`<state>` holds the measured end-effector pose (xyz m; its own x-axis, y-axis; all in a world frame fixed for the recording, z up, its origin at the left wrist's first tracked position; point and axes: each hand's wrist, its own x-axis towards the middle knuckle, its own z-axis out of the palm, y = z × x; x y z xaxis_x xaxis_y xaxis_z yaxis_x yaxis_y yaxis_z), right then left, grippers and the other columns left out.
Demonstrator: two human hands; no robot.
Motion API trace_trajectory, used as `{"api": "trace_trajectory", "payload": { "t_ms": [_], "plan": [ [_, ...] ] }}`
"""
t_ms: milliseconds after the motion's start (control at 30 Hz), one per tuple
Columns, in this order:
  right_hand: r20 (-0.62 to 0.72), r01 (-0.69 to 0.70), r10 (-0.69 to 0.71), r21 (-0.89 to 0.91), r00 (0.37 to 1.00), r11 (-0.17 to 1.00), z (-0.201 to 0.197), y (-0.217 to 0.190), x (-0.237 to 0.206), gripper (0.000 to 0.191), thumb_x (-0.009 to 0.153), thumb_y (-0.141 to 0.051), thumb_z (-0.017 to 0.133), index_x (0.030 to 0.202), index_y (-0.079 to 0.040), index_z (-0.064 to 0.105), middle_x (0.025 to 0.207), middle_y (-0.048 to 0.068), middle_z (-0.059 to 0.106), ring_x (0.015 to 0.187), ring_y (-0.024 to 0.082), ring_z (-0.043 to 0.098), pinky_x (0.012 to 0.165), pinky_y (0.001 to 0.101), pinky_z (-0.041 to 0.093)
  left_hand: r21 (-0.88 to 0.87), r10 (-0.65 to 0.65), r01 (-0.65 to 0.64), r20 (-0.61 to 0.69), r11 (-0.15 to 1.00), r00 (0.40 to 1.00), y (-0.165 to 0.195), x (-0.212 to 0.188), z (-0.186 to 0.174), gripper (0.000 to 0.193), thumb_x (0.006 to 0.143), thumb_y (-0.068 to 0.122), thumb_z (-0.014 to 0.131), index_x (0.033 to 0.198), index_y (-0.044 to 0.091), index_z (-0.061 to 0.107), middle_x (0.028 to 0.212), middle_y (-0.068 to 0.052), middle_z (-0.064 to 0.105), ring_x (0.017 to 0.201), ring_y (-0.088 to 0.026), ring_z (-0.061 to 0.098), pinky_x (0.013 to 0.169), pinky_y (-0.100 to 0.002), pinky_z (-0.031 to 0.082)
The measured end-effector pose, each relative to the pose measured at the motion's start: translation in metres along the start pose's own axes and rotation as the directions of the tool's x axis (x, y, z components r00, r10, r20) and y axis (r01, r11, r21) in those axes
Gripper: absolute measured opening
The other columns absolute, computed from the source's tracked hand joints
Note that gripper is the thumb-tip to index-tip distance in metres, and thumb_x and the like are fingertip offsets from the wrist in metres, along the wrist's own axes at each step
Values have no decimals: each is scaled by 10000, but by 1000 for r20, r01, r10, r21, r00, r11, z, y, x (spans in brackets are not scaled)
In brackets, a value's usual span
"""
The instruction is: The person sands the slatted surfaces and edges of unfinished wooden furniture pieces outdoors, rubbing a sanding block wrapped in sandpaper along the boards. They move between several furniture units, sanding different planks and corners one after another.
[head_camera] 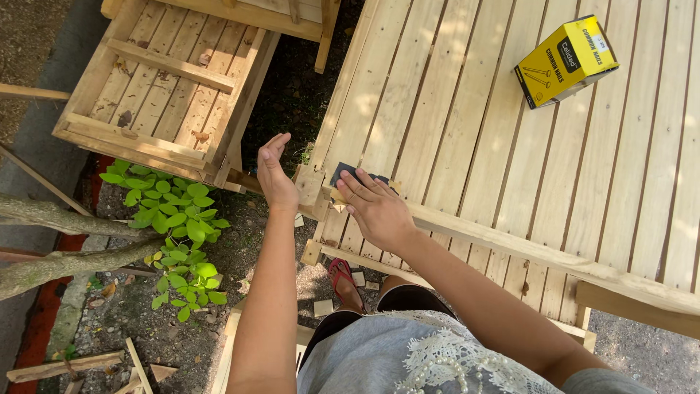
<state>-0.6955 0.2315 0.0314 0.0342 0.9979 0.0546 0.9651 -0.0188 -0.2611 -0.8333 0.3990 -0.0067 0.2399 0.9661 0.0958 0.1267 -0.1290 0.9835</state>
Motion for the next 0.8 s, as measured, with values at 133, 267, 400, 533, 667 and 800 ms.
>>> {"api": "trace_trajectory", "payload": {
  "t_ms": [133, 267, 400, 533, 667, 800],
  "plan": [
    [-74, 113, -109, 50, 991, 992, 9, -19, 62, 525, 1047, -260, 496, 1545, -100, 454, 1626, 82, 414, 1505, 309, 368, 1184, 490, 357, -114, 46, -50, -41, 992, 998, -6, 1, 1, 860, 1041, 711, 166, 1371, 53, 610, 1449, -152, 552, 1391, -343, 523, 1199, -467, 379],
    [-22, 79, -77, 87, 997, 993, 9, -30, 67, 502, 1033, -278, 510, 1506, -110, 484, 1618, 77, 415, 1511, 325, 341, 1195, 501, 332, -138, -19, 12, -46, 990, 999, -7, 3, -1, 834, 1048, 681, 152, 1414, 49, 555, 1461, -152, 519, 1371, -339, 499, 1181, -468, 361],
    [-54, 112, -109, 44, 993, 993, -3, -28, 33, 499, 1029, -260, 492, 1510, -125, 515, 1619, 68, 432, 1523, 319, 338, 1206, 507, 312, -93, 53, -65, -126, 994, 991, -8, 1, 2, 786, 1074, 626, 157, 1318, 45, 626, 1374, -137, 597, 1283, -311, 596, 1121, -446, 429],
    [-43, 138, -135, 68, 990, 988, -3, -38, 56, 505, 1023, -275, 502, 1494, -94, 520, 1598, 97, 434, 1502, 326, 333, 1184, 517, 313, -103, 130, -154, -206, 983, 970, -8, -4, 1, 726, 1116, 575, 210, 1215, 25, 673, 1256, -124, 657, 1187, -292, 664, 1070, -426, 503],
    [27, 86, -87, 55, 996, 995, 4, -49, 65, 514, 1011, -294, 521, 1487, -100, 513, 1616, 78, 420, 1521, 310, 323, 1220, 498, 305, -157, 110, -142, -195, 977, 975, -9, -6, -1, 671, 1121, 525, 242, 1213, 14, 666, 1221, -126, 647, 1135, -283, 663, 1030, -417, 504],
    [-6, 130, -130, 58, 992, 990, -1, -44, 36, 489, 1046, -259, 503, 1519, -133, 507, 1628, 60, 417, 1537, 299, 321, 1224, 500, 298, -102, 175, -201, -218, 974, 960, -10, -6, 2, 673, 1124, 514, 239, 1182, 27, 699, 1189, -107, 668, 1123, -245, 677, 1025, -402, 511]
  ]
}}
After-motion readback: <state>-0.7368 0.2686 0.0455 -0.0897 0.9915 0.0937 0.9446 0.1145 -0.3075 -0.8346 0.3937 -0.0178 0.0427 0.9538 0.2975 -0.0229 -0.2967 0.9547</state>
